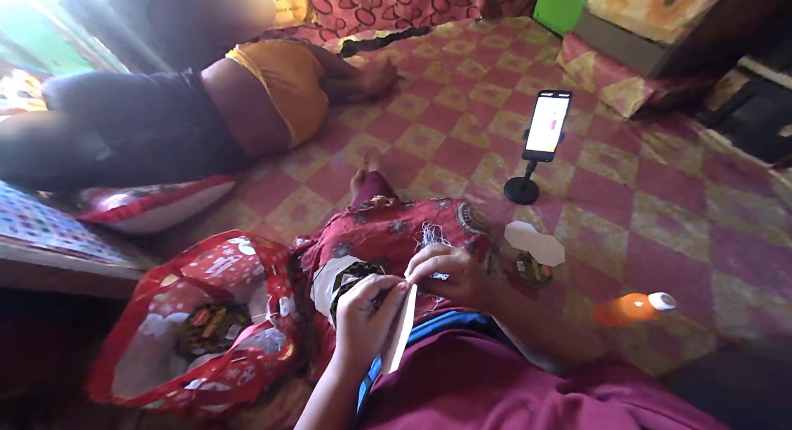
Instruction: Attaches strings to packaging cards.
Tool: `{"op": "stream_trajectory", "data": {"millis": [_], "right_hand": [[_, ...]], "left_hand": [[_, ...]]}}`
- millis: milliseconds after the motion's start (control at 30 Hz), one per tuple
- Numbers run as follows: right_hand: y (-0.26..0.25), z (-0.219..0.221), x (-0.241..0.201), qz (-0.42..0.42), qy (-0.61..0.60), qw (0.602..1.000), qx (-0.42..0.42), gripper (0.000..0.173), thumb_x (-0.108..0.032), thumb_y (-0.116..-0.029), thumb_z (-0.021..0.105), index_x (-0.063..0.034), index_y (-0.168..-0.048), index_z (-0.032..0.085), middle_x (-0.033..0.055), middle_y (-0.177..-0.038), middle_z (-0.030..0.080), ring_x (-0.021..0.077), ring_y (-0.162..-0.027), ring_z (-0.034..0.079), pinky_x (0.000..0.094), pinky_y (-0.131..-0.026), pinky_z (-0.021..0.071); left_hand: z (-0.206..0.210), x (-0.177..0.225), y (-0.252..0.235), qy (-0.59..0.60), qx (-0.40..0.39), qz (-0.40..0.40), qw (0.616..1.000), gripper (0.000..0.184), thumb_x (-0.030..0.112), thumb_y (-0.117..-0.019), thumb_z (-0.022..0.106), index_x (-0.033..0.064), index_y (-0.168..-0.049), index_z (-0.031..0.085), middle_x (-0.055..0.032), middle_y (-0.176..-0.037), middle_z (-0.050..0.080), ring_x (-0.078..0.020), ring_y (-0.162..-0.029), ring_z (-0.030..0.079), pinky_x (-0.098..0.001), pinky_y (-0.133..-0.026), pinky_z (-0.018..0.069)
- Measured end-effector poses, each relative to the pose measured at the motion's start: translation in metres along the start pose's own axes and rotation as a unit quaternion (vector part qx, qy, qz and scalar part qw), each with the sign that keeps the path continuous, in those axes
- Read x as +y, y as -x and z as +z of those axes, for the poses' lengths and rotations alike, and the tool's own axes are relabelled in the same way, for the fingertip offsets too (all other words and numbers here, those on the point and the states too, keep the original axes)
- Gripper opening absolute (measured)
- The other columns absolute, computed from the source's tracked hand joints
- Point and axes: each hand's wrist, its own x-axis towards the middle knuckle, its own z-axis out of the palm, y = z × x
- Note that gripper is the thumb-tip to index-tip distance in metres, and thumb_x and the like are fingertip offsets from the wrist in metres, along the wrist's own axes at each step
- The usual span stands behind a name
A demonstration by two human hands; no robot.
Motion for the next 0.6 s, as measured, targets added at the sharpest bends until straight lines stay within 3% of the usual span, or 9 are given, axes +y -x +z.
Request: {"op": "stream_trajectory", "data": {"millis": [200,467,600], "right_hand": [[-0.0003,0.0005,-0.0016,-0.027,0.043,0.999,0.002,0.013,-0.006,-0.0977,0.063,0.0014,-0.095,0.073,0.0131,-0.097,0.075,0.0153,-0.102,0.068,0.0267,-0.098,0.0491],[0.0011,0.003,-0.0005,-0.018,0.024,1.0,0.009,0.011,-0.006,-0.0966,0.065,0.0022,-0.095,0.073,0.013,-0.098,0.074,0.0141,-0.103,0.068,0.0258,-0.098,0.0497],[0.0005,0.002,-0.002,-0.021,0.031,0.999,0.023,0.013,-0.008,-0.0982,0.064,0.0009,-0.095,0.073,0.0114,-0.098,0.075,0.0127,-0.101,0.068,0.0248,-0.096,0.0504]], "left_hand": [[-0.0003,0.0024,-0.0004,0.01,0.01,-0.009,1.0,0.013,0.005,-0.0923,0.065,-0.0047,-0.092,0.074,0.0005,-0.089,0.073,0.0069,-0.084,0.065,-0.0107,-0.079,0.0537],[0.0,-0.0007,-0.0008,-0.003,-0.02,0.002,1.0,0.017,0.009,-0.0964,0.059,-0.0053,-0.093,0.068,-0.0002,-0.087,0.067,0.0073,-0.083,0.06,-0.0094,-0.077,0.0499],[-0.0006,-0.0006,-0.0009,0.018,-0.006,0.008,1.0,0.015,0.007,-0.096,0.063,-0.0045,-0.094,0.072,0.0003,-0.092,0.072,0.0062,-0.088,0.064,-0.0115,-0.081,0.0534]]}}
